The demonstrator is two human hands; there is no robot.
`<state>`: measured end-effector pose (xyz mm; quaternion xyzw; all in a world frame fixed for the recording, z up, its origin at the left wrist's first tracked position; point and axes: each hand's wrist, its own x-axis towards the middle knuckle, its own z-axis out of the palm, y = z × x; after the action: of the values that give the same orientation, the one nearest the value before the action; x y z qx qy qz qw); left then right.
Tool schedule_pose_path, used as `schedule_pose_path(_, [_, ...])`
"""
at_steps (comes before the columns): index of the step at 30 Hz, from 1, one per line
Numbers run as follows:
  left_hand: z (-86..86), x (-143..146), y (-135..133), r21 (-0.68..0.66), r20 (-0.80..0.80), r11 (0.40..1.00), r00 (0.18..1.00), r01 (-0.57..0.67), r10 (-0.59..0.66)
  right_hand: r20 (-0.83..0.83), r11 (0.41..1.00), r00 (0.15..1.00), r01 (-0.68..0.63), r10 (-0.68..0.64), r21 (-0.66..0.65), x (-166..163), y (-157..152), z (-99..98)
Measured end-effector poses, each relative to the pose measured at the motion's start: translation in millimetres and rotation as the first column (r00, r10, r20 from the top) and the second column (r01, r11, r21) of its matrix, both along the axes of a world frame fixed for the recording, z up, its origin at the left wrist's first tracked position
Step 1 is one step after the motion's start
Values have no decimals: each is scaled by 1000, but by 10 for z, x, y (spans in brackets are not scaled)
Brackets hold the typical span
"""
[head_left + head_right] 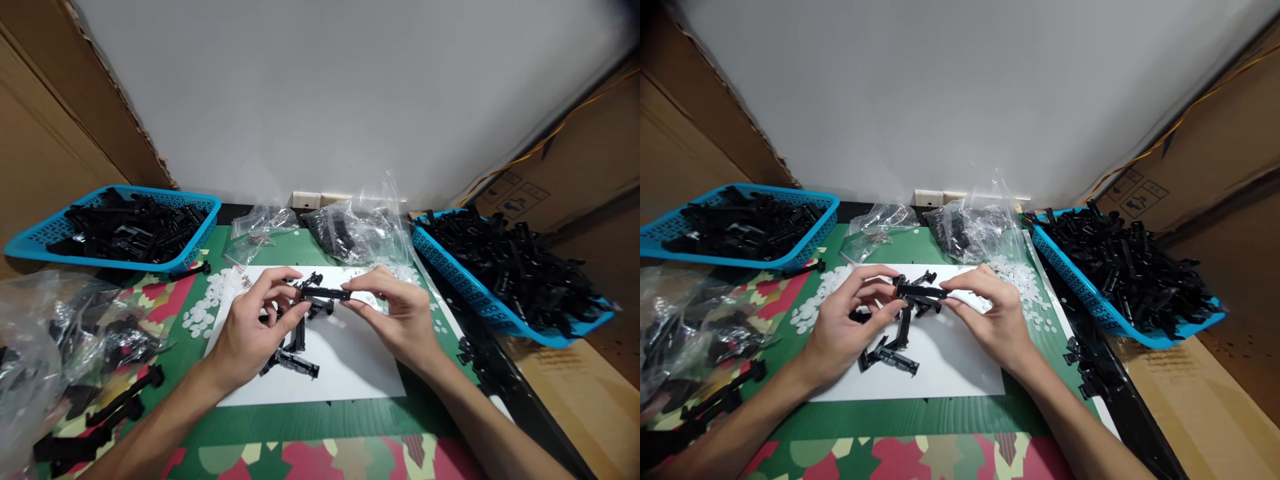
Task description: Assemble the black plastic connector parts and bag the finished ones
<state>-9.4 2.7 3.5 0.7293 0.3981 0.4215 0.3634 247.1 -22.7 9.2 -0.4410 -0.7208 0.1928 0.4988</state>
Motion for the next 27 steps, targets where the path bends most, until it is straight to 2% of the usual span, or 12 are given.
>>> schedule_pose_path(3, [-13, 4, 19, 1, -57, 999, 998, 41, -41, 107, 983, 994, -24, 4, 180, 61, 4, 45])
schedule_pose_path(5, [-15, 9, 22, 38, -65, 998, 997, 46, -44, 151, 971, 989, -36, 0, 236, 79, 2, 66])
schedule_pose_path(14, [-15, -7, 4, 181, -79, 983, 997, 39, -25, 97, 984, 992, -89, 75, 154, 106, 5, 90])
schedule_pose_path(18, [-15, -8, 20, 254, -95, 962, 992, 104, -83, 122, 984, 988, -112, 96, 135, 145, 20, 112])
schedule_pose_path(22, [-42, 5, 21, 323, -139, 933, 983, 157, -118, 172, 993, 978, -121, 117, 11, 241, 27, 164])
schedule_pose_path(25, [-78, 13, 14, 352, -173, 915, 974, 199, -145, 267, 968, 945, -133, 188, -211, 387, 50, 199])
schedule_pose_path(27, [-90, 22, 5, 358, -221, 904, 962, 235, -162, 325, 946, 930, -61, 170, -319, 516, 84, 189])
